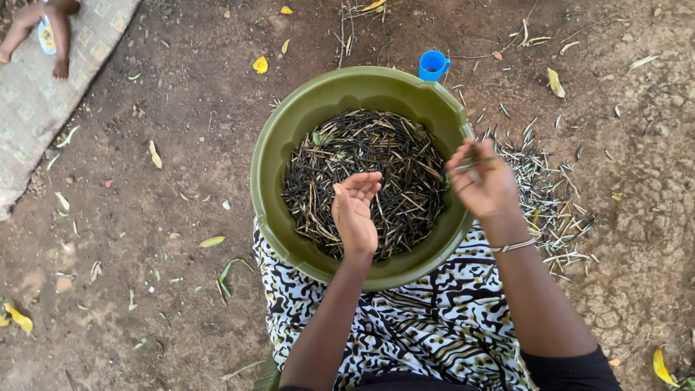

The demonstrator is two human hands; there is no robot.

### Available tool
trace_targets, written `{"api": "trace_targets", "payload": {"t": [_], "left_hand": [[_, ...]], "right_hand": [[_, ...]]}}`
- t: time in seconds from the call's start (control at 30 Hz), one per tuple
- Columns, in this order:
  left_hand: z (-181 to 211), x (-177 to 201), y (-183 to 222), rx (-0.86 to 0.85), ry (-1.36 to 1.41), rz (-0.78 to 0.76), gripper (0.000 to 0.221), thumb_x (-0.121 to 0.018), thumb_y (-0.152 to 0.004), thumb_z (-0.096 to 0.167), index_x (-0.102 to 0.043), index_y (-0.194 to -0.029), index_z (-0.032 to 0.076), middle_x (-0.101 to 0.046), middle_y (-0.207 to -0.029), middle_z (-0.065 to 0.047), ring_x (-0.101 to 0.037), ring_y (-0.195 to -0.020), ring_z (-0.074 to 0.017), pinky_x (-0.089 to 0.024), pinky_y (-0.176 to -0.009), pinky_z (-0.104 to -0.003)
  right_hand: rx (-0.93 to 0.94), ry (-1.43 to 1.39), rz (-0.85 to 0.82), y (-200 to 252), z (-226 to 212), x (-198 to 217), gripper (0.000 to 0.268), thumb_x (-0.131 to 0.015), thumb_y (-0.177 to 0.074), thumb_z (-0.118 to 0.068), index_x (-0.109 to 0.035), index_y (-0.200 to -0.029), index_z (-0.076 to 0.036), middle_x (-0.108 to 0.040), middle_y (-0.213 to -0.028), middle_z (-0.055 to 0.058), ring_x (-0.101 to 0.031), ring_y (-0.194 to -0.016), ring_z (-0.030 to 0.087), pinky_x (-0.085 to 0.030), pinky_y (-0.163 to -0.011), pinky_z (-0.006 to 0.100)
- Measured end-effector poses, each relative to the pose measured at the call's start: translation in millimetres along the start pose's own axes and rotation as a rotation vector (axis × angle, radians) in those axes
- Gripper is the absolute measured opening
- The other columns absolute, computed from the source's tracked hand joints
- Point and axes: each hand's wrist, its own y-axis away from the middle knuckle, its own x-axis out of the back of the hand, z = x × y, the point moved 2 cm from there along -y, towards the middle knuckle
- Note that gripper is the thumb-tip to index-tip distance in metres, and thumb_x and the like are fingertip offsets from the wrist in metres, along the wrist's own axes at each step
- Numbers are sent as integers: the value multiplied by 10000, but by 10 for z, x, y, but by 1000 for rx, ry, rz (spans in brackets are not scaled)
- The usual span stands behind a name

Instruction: Shelling dried beans by hand into a plastic bowl while sitting outdoors.

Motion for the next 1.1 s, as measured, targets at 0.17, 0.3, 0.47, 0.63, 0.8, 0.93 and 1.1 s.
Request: {"api": "trace_targets", "payload": {"t": [0.17, 0.3, 0.47, 0.63, 0.8, 0.93, 1.1], "left_hand": [[104, -42, 6, 61, -40, 174, 489, -416, -1155, 465, -671, -1153, 49, -740, -1118, -108, -717, -1106, -220, -574, -906, -327], [87, 13, 5, 130, -126, 301, 337, -508, -1146, 353, -650, -1166, 48, -699, -1175, -90, -660, -1104, -195, -519, -869, -302], [124, -39, -3, 219, -263, 220, 233, -581, -1104, 271, -657, -1174, 62, -643, -1166, -81, -613, -1141, -186, -476, -898, -300], [-15, -92, -194, 289, -712, -191, 291, -717, -1015, 355, -778, -1201, 140, -722, -1113, -110, -696, -1112, -254, -533, -948, -412], [-693, 242, -406, 171, -1628, -762, 335, -779, -945, 241, -748, -1251, 111, -720, -1186, -171, -704, -1167, -420, -611, -931, -520], [-932, 350, -399, 49, -1665, -751, 260, -826, -921, 157, -783, -1122, -2, -721, -1168, -271, -685, -1162, -519, -622, -895, -602], [-984, 459, -408, 101, -1822, -740, 185, -817, -883, 231, -826, -875, 46, -714, -989, -214, -670, -1097, -451, -618, -856, -596]], "right_hand": [[528, 636, 183, -34, -659, 317, 239, -617, -1100, -336, -667, -1265, -170, -694, -1274, 62, -679, -1220, 235, -574, -1102, 394], [916, 1086, 343, 131, -586, 6, 424, -649, -1080, -45, -516, -1477, -112, -385, -1560, 199, -318, -1514, 325, -288, -1261, 486], [952, 1379, 188, 157, 0, -380, 260, -599, -1063, 59, -695, -1196, -143, -537, -1378, 148, -526, -1342, 301, -442, -1111, 432], [724, 1668, 28, 208, 409, -496, 164, -691, -1050, -49, -767, -1139, -164, -641, -1318, 73, -619, -1288, 317, -548, -1039, 423], [632, 1644, 63, 272, 291, -483, 153, -706, -1017, -88, -791, -1101, -184, -734, -1077, 80, -717, -1053, 301, -598, -879, 397], [575, 1528, 75, 166, 258, -276, 197, -662, -1051, -108, -797, -1143, -217, -753, -950, 24, -704, -873, 156, -585, -801, 334], [649, 1671, 21, 340, 386, -504, 165, -704, -999, -89, -813, -1088, -177, -774, -1035, 86, -751, -942, 287, -593, -826, 417]]}}
